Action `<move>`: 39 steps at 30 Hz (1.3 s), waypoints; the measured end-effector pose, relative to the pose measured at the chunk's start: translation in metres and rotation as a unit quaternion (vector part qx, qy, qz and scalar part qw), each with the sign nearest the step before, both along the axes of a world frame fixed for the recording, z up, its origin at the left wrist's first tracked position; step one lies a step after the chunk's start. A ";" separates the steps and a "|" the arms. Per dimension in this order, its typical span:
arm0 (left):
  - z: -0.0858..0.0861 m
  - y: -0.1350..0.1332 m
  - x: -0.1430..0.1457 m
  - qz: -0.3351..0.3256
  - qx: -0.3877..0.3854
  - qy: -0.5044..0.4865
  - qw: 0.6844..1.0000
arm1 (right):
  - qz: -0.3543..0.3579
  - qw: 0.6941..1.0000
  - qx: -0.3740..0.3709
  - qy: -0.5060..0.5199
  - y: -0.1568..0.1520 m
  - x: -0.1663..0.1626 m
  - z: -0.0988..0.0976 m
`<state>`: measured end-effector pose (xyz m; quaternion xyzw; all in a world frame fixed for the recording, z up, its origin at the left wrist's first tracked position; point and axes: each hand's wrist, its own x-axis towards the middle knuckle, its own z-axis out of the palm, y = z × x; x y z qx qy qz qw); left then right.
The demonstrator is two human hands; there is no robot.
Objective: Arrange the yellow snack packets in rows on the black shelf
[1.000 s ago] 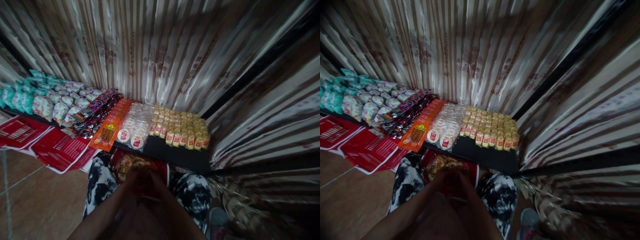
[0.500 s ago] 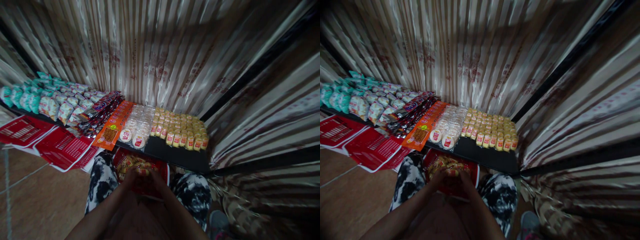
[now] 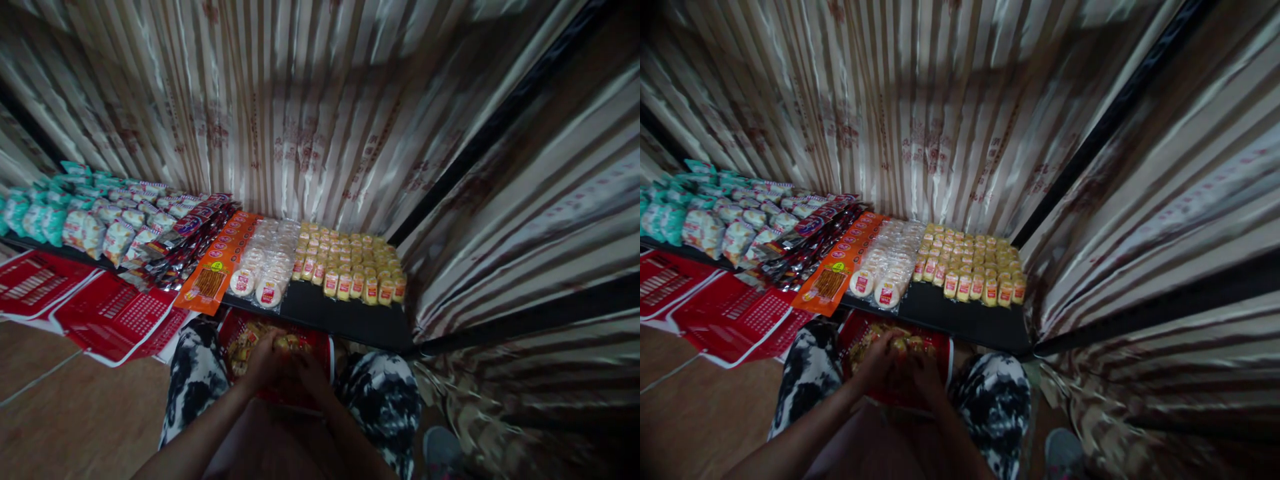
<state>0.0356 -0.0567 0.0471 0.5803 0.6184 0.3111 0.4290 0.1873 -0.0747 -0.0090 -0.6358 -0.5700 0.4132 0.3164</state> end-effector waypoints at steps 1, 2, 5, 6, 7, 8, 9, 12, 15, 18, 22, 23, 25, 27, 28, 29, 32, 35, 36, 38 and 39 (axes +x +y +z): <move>0.005 0.000 0.002 -0.035 0.038 0.029 0.998 | 0.001 1.000 0.002 -0.003 -0.001 0.002 0.004; 0.010 0.001 0.004 -0.059 0.068 0.043 0.995 | 0.003 1.000 0.007 -0.008 -0.002 0.005 0.009; 0.020 0.006 0.011 -0.092 0.132 0.070 0.984 | 0.028 0.999 0.033 -0.015 -0.004 0.009 0.029; 0.023 0.008 0.013 -0.094 0.148 0.077 0.982 | 0.038 0.998 0.044 -0.017 -0.004 0.010 0.037; 0.026 0.011 0.016 -0.095 0.159 0.081 0.979 | 0.044 0.997 0.053 -0.017 -0.004 0.011 0.045; 0.029 0.015 0.018 -0.092 0.167 0.082 0.978 | 0.045 0.997 0.059 -0.017 -0.003 0.012 0.053; 0.033 0.018 0.021 -0.085 0.172 0.078 0.978 | 0.042 0.997 0.063 -0.018 -0.001 0.013 0.061; 0.045 0.030 0.028 -0.057 0.178 0.046 0.981 | 0.011 0.997 0.073 -0.017 0.009 0.016 0.077; 0.057 0.042 0.038 -0.024 0.185 0.003 0.983 | -0.033 0.995 0.094 0.000 0.026 0.019 0.085; 0.063 0.052 0.051 0.004 0.190 -0.016 0.982 | -0.070 0.990 0.126 0.008 0.045 0.024 0.090; 0.056 0.059 0.067 0.013 0.183 -0.017 0.983 | -0.108 0.985 0.130 -0.024 0.067 0.031 0.097; 0.052 0.061 0.070 0.014 0.178 -0.017 0.984 | -0.115 0.985 0.127 -0.036 0.072 0.032 0.098; 0.045 0.065 0.076 0.014 0.164 -0.016 0.986 | -0.124 0.983 0.120 -0.059 0.080 0.034 0.098; 0.041 0.070 0.080 0.016 0.157 -0.010 0.987 | -0.125 0.982 0.119 -0.075 0.087 0.035 0.096; 0.039 0.072 0.082 0.017 0.157 -0.006 0.987 | -0.126 0.982 0.121 -0.077 0.090 0.036 0.094; 0.039 0.075 0.084 0.019 0.158 -0.004 0.987 | -0.128 0.981 0.124 -0.076 0.093 0.036 0.092; 0.038 0.083 0.088 0.033 0.155 0.000 0.987 | -0.154 0.976 0.139 -0.060 0.098 0.035 0.084; 0.038 0.088 0.092 0.049 0.149 -0.001 0.988 | -0.158 0.973 0.162 -0.051 0.100 0.035 0.076; 0.037 0.090 0.093 0.052 0.148 -0.002 0.988 | -0.152 0.972 0.169 -0.054 0.100 0.035 0.074; 0.035 0.093 0.095 0.063 0.145 -0.003 0.987 | -0.140 0.970 0.188 -0.064 0.100 0.035 0.069; 0.034 0.094 0.096 0.070 0.144 -0.002 0.987 | -0.136 0.968 0.200 -0.070 0.100 0.036 0.067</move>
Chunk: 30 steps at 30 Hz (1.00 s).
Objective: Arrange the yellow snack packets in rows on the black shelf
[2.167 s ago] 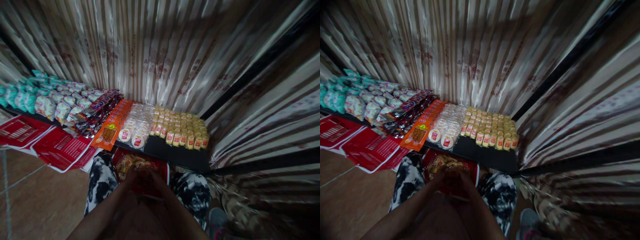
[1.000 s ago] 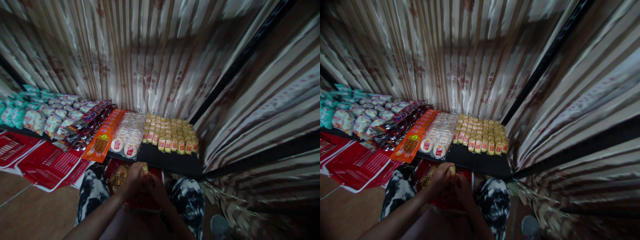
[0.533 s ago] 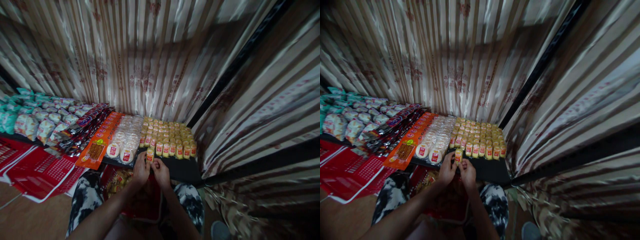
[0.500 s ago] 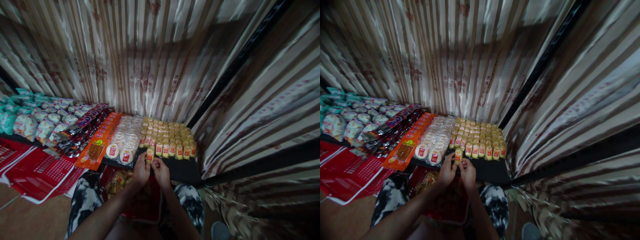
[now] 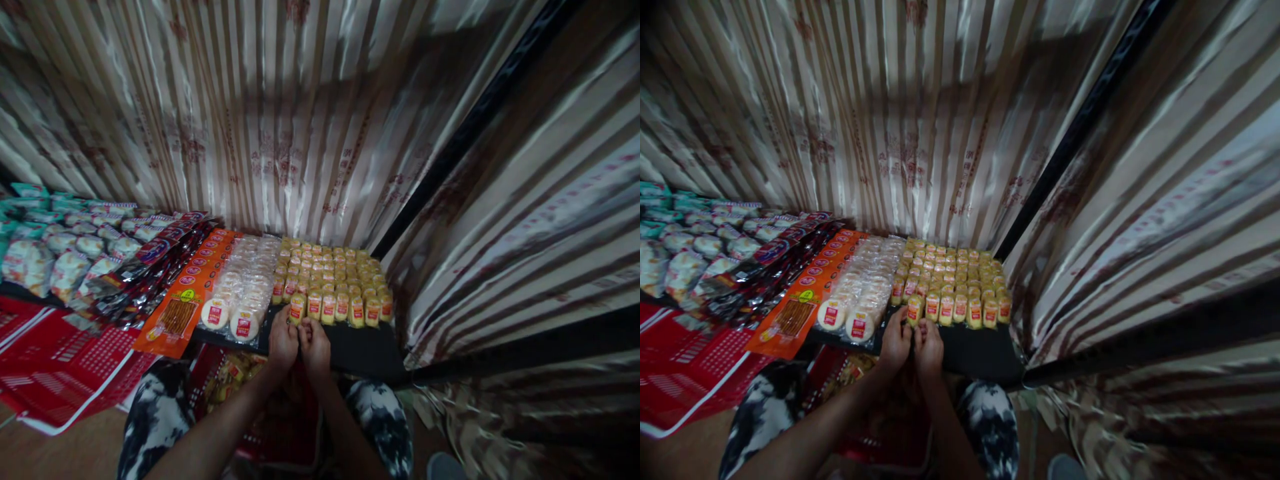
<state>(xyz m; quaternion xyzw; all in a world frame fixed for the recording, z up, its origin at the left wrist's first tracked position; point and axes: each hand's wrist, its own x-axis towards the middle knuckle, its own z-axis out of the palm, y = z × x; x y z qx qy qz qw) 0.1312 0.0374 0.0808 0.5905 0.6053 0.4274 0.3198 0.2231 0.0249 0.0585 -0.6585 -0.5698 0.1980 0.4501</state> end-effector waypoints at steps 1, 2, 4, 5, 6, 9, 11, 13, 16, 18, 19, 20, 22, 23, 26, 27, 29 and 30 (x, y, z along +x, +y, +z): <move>-0.001 0.001 0.001 0.008 -0.001 0.000 1.000 | -0.001 1.000 0.013 -0.008 0.000 0.000 -0.002; -0.002 0.003 0.001 0.014 0.000 0.001 1.000 | -0.002 1.000 0.025 -0.014 0.000 0.000 -0.003; -0.003 0.005 0.002 0.022 0.002 0.004 1.000 | -0.005 0.999 0.042 -0.022 0.000 0.000 -0.006; -0.003 0.006 0.003 0.023 0.004 0.005 1.000 | -0.007 0.999 0.048 -0.023 0.000 -0.001 -0.007; -0.004 0.007 0.003 0.024 0.005 0.008 1.000 | -0.009 0.998 0.053 -0.025 0.000 -0.001 -0.007; -0.005 0.010 0.005 0.026 0.009 0.014 1.000 | -0.018 0.997 0.070 -0.032 -0.001 -0.001 -0.005; -0.006 0.011 0.007 0.020 0.011 0.018 1.000 | -0.024 0.996 0.080 -0.044 -0.002 0.002 -0.003; -0.006 0.012 0.009 0.013 0.015 0.022 1.000 | -0.033 0.993 0.089 -0.064 -0.003 0.008 -0.001; -0.008 0.014 0.011 0.008 0.030 0.027 0.999 | -0.070 0.988 0.094 -0.097 -0.003 0.017 0.000; -0.009 0.014 0.011 0.002 0.041 0.032 0.999 | -0.085 0.986 0.089 -0.108 -0.002 0.021 -0.002; -0.010 0.014 0.011 -0.001 0.044 0.034 0.998 | -0.084 0.987 0.084 -0.112 -0.002 0.022 -0.003; -0.011 0.014 0.012 -0.004 0.046 0.035 0.998 | -0.080 0.987 0.077 -0.116 -0.003 0.022 -0.004; -0.011 0.014 0.012 -0.006 0.045 0.034 0.998 | -0.074 0.988 0.064 -0.123 -0.003 0.021 -0.006; -0.011 0.013 0.011 -0.007 0.043 0.033 0.998 | -0.073 0.988 0.059 -0.126 -0.004 0.021 -0.007; -0.011 0.013 0.010 -0.005 0.036 0.034 0.999 | -0.074 0.987 0.051 -0.136 -0.004 0.019 -0.009; -0.011 0.014 0.010 -0.005 0.033 0.036 0.999 | -0.071 0.986 0.050 -0.140 -0.004 0.019 -0.009; -0.014 0.015 0.010 -0.009 0.029 0.042 0.999 | -0.065 0.986 0.053 -0.144 -0.004 0.018 -0.009; -0.015 0.016 0.011 -0.011 0.030 0.046 0.998 | -0.063 0.986 0.058 -0.145 -0.004 0.018 -0.009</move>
